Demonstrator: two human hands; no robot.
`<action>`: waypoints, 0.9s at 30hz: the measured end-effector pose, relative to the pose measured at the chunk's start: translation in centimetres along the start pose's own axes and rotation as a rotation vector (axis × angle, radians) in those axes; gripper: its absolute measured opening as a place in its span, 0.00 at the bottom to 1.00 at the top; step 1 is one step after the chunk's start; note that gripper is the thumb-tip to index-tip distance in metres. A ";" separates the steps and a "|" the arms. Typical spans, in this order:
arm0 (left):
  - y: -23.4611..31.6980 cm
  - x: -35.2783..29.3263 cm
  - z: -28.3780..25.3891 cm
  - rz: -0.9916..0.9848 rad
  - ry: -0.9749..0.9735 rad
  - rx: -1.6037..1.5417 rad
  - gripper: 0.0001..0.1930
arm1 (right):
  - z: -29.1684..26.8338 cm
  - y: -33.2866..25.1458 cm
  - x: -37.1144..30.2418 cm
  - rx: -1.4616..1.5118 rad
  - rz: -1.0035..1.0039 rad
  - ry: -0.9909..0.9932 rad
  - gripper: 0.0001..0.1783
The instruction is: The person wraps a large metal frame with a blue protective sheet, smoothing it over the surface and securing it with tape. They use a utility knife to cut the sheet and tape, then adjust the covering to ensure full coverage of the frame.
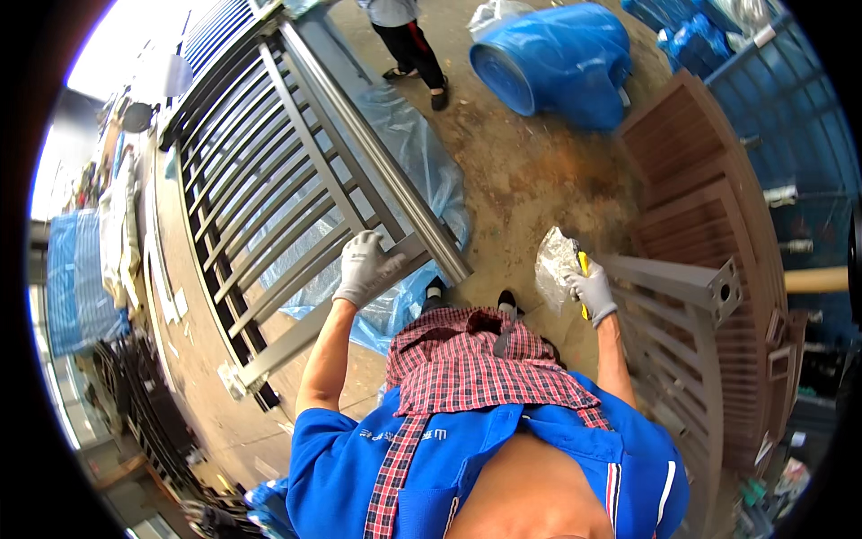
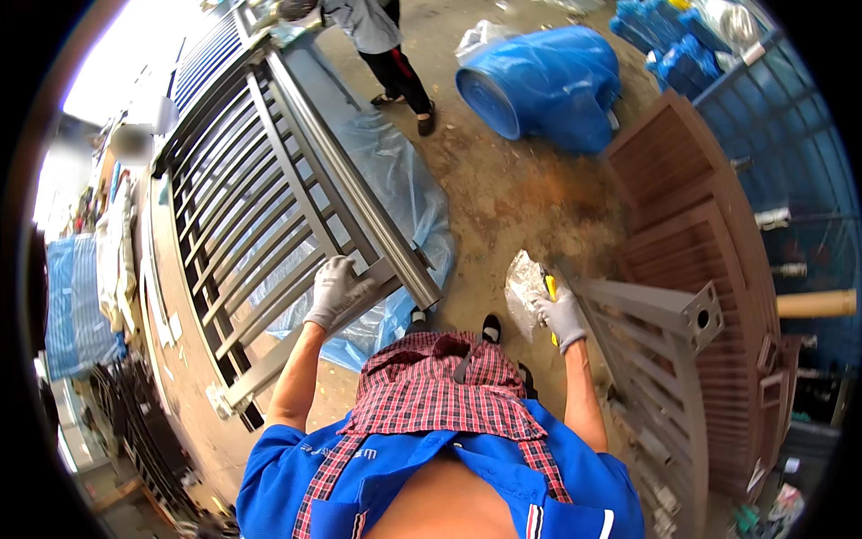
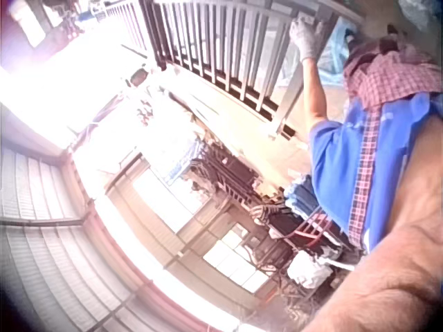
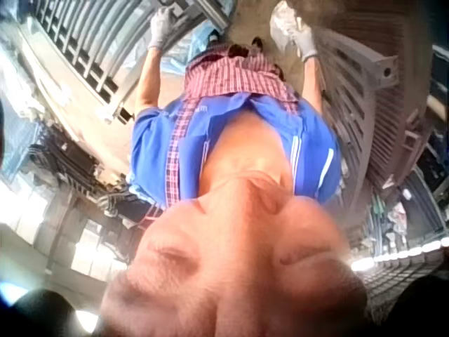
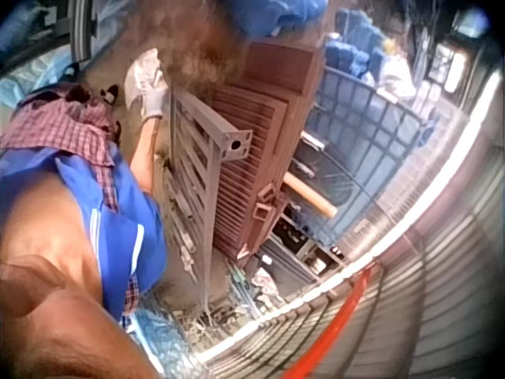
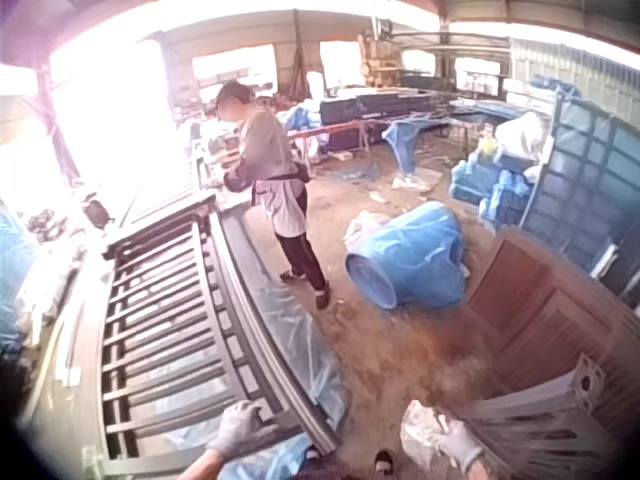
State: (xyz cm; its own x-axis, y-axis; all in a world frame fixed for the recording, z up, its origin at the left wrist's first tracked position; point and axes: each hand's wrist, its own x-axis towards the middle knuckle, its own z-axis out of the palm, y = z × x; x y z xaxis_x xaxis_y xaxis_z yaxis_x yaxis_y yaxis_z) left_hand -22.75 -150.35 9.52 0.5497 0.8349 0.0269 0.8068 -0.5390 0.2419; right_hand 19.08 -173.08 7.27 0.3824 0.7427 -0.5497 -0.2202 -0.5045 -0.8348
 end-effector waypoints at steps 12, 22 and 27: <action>-6.6 -0.9 5.6 -0.394 -0.631 -0.547 0.40 | 7.9 2.3 2.6 0.230 0.012 0.130 0.08; -6.2 -1.1 5.3 -0.427 -0.592 -0.628 0.42 | 9.8 4.0 3.9 0.457 0.086 -0.053 0.12; -3.1 -0.7 4.2 -0.413 -0.521 -0.805 0.36 | 11.7 5.9 4.5 0.486 0.295 -0.149 0.13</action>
State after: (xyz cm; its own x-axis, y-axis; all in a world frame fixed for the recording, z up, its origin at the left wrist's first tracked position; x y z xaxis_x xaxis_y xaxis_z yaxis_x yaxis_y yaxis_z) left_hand -24.78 -149.76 4.72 0.4440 0.6827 -0.5804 0.6754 0.1707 0.7174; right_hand 8.96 -167.56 -0.46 0.1205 0.6732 -0.7296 -0.6975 -0.4655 -0.5447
